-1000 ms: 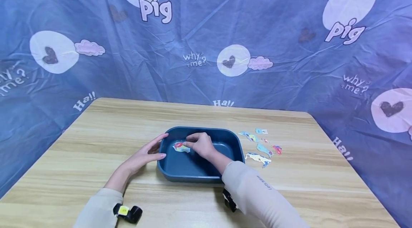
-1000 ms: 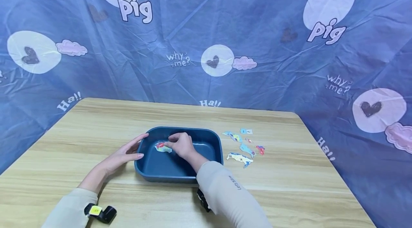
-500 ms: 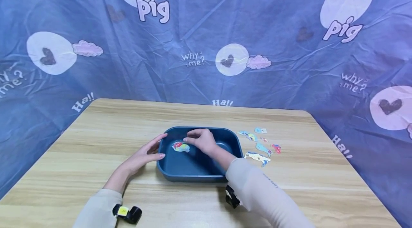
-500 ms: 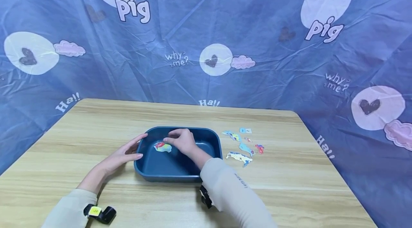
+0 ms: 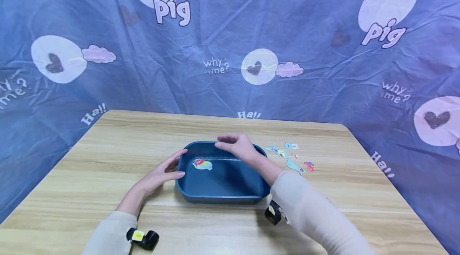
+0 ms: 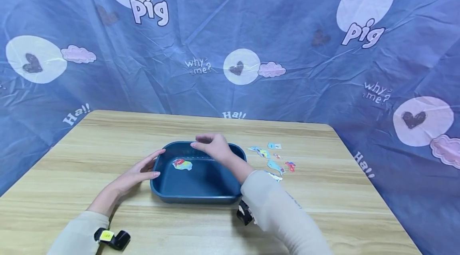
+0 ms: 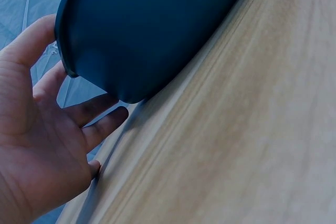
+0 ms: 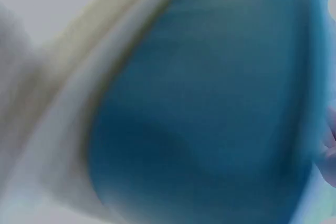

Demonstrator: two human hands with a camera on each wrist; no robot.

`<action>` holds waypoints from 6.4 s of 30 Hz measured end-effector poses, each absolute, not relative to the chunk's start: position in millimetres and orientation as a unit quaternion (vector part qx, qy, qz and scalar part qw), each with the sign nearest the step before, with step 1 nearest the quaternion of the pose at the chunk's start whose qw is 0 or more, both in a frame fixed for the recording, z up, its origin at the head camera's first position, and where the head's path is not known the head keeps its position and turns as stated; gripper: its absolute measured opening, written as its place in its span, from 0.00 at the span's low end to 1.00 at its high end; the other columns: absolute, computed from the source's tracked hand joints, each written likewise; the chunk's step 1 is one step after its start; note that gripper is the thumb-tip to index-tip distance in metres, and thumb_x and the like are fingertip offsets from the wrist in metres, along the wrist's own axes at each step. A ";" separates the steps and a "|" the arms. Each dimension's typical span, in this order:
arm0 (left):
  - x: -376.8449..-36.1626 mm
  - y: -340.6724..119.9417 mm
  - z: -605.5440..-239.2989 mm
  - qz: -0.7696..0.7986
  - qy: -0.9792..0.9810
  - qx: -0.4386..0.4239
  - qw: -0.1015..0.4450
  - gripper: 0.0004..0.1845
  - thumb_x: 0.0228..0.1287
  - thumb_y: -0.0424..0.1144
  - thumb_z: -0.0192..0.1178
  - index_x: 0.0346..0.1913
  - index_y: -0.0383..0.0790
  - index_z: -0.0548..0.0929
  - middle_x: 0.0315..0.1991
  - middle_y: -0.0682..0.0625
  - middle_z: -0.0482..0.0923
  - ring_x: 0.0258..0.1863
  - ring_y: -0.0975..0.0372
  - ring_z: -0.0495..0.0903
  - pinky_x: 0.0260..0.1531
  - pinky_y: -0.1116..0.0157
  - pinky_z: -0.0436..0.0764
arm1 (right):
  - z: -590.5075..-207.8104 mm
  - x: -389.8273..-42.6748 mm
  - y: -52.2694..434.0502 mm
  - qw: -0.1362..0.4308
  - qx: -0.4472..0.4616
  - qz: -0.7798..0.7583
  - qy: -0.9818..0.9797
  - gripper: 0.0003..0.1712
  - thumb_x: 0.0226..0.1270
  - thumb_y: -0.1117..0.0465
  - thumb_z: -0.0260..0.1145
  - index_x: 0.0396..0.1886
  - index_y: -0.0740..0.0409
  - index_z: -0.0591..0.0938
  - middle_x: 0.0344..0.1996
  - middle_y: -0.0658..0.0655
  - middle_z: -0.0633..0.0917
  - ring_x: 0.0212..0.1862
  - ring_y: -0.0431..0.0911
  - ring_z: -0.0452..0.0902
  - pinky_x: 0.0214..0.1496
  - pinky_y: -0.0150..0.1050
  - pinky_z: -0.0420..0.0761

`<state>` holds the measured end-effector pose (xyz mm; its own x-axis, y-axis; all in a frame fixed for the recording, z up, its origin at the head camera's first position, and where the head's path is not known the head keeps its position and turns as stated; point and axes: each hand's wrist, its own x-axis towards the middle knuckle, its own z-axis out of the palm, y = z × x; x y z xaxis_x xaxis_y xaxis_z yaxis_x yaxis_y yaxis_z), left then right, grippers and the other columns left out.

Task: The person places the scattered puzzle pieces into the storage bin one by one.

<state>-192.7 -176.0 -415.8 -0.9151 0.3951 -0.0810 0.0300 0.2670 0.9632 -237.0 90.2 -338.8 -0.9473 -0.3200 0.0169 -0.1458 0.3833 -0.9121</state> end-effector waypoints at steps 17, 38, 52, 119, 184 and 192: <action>-191.9 -176.3 -414.1 0.592 0.778 0.141 0.155 0.37 0.64 0.42 0.56 0.73 0.50 0.52 0.75 0.41 0.40 0.72 0.38 0.42 0.66 0.36 0.45 | -304.3 -239.1 157.4 0.036 -0.150 -0.534 0.831 0.23 0.63 0.59 0.63 0.55 0.66 0.77 0.54 0.64 0.80 0.57 0.53 0.77 0.60 0.45 0.75; -191.5 -176.6 -414.0 0.590 0.780 0.139 0.154 0.37 0.64 0.42 0.56 0.73 0.50 0.53 0.75 0.40 0.40 0.72 0.38 0.42 0.65 0.35 0.44 | -327.7 -224.3 248.7 -0.030 -0.096 -0.512 0.853 0.28 0.65 0.54 0.62 0.58 0.69 0.74 0.45 0.38 0.83 0.42 0.20 0.75 0.46 0.19 0.75; -191.6 -175.6 -414.7 0.588 0.782 0.131 0.157 0.37 0.63 0.42 0.56 0.73 0.51 0.52 0.75 0.40 0.41 0.72 0.38 0.43 0.65 0.35 0.45 | -360.5 -229.1 284.2 -0.059 -0.050 -0.472 0.878 0.26 0.65 0.57 0.62 0.56 0.72 0.74 0.52 0.62 0.81 0.40 0.17 0.71 0.43 0.16 0.73; -194.0 -176.9 -414.3 0.589 0.782 0.136 0.152 0.37 0.64 0.42 0.56 0.73 0.50 0.52 0.75 0.41 0.41 0.72 0.38 0.42 0.65 0.35 0.45 | -419.8 -258.2 315.1 0.001 0.036 -0.407 0.913 0.27 0.62 0.56 0.65 0.55 0.70 0.75 0.60 0.67 0.72 0.66 0.63 0.61 0.70 0.53 0.58; -193.0 -176.8 -414.2 0.594 0.780 0.124 0.154 0.36 0.64 0.42 0.56 0.72 0.53 0.53 0.75 0.43 0.42 0.72 0.39 0.44 0.65 0.35 0.45 | -405.2 -259.1 294.1 -0.046 0.079 -0.337 0.937 0.19 0.67 0.57 0.58 0.49 0.67 0.80 0.48 0.69 0.82 0.44 0.54 0.76 0.41 0.41 0.76; -192.6 -176.1 -412.6 0.588 0.784 0.123 0.157 0.37 0.64 0.43 0.56 0.73 0.52 0.52 0.75 0.42 0.41 0.72 0.39 0.43 0.65 0.35 0.44 | -394.0 -263.3 288.9 -0.066 0.066 -0.362 0.927 0.19 0.68 0.57 0.57 0.50 0.68 0.79 0.49 0.69 0.81 0.40 0.50 0.78 0.29 0.28 0.73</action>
<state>-192.6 -176.1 -412.6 -0.9207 0.3768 -0.1016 0.0082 0.2790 0.9603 -263.3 288.9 -394.0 -0.9825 0.1704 0.0755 0.0742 0.7291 -0.6803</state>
